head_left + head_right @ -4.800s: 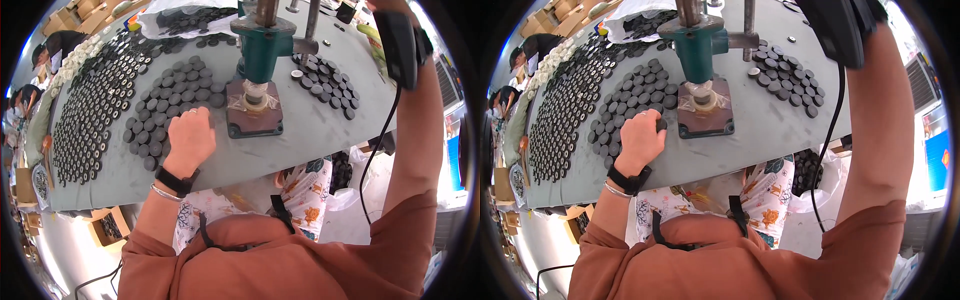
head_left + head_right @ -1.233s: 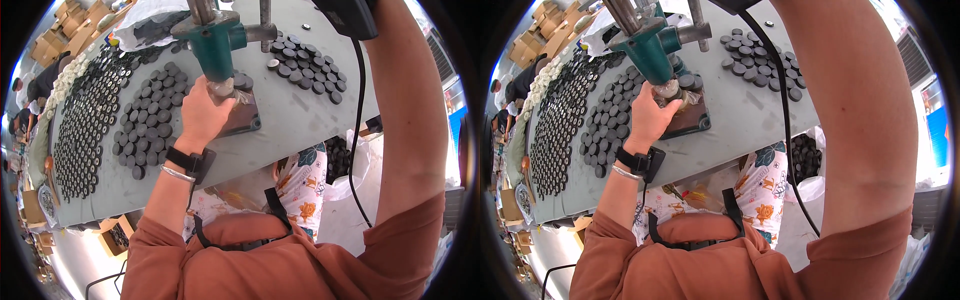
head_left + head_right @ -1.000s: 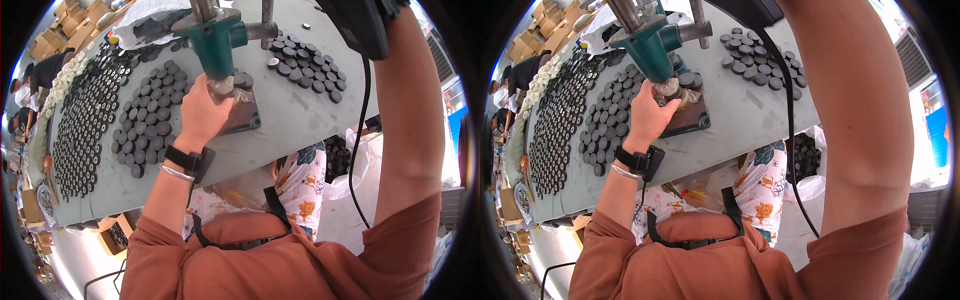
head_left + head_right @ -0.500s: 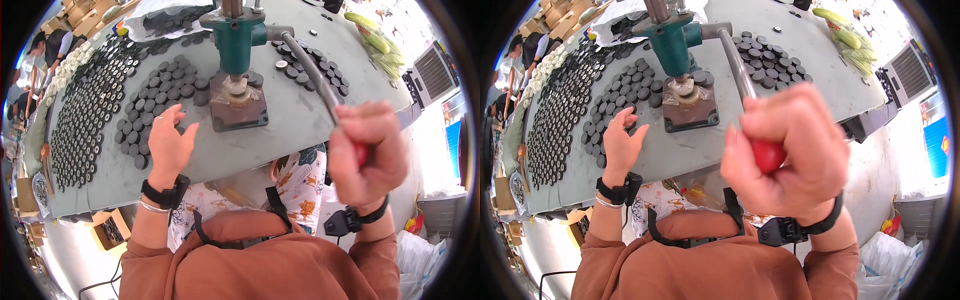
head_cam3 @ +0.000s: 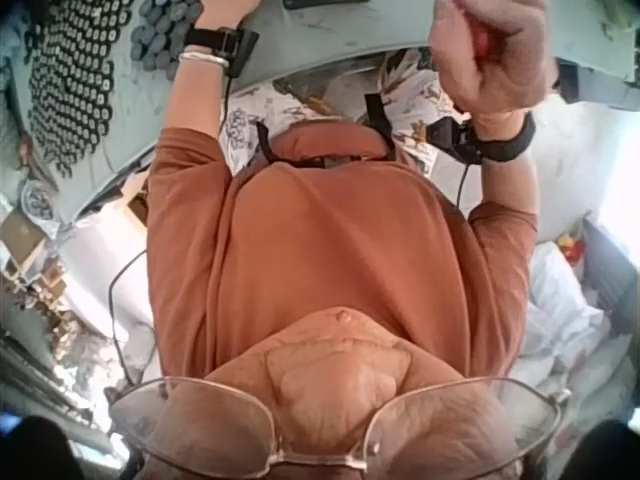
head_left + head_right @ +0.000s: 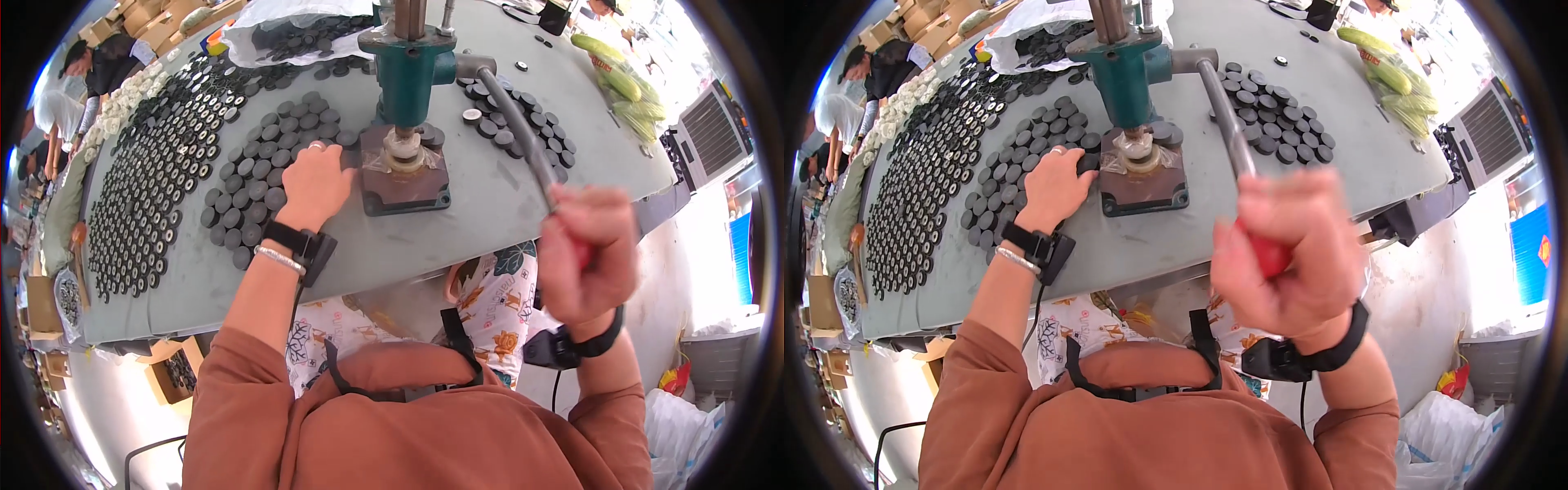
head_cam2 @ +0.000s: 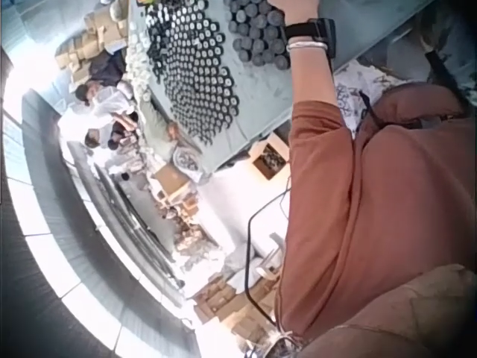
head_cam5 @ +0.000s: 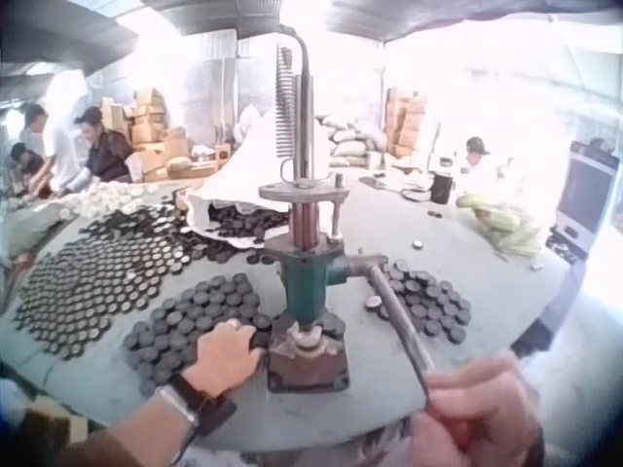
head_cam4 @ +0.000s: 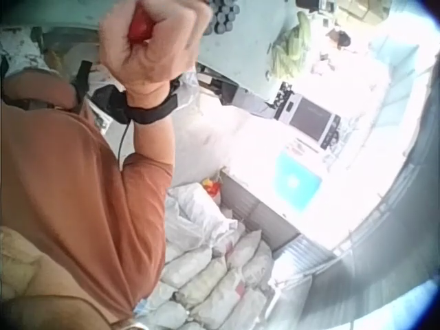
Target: Use a manual press to assemble small circular rubber or plastic components on a factory table.
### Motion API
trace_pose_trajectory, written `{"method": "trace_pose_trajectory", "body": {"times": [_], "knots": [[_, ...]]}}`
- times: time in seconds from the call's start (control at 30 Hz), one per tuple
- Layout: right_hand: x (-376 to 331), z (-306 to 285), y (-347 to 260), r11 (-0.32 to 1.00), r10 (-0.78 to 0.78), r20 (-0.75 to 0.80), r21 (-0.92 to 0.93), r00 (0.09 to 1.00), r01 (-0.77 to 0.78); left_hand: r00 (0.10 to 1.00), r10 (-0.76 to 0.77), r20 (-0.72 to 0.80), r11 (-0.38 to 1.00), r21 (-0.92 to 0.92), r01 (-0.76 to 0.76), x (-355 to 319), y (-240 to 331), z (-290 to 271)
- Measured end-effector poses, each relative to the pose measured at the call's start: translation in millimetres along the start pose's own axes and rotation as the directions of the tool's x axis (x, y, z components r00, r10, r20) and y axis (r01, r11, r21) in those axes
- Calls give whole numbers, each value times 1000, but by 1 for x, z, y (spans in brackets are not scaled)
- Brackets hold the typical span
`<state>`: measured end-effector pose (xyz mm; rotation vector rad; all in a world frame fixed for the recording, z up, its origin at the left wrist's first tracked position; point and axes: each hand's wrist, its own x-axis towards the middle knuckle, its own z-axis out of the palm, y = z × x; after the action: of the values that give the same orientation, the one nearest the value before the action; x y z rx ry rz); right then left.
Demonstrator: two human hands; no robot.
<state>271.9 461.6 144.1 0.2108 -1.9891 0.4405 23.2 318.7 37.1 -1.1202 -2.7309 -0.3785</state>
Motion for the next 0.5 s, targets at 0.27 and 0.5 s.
{"method": "trace_pose_trajectory", "body": {"times": [0.27,0.5], "knots": [[135,9,25,945,295,-167,197,941,-262,995,96,15,835,-545,-73,-6,23,-10],[153,19,16,973,230,-73,-7,971,-231,989,105,-109,848,-510,-146,-2,48,-5]]}}
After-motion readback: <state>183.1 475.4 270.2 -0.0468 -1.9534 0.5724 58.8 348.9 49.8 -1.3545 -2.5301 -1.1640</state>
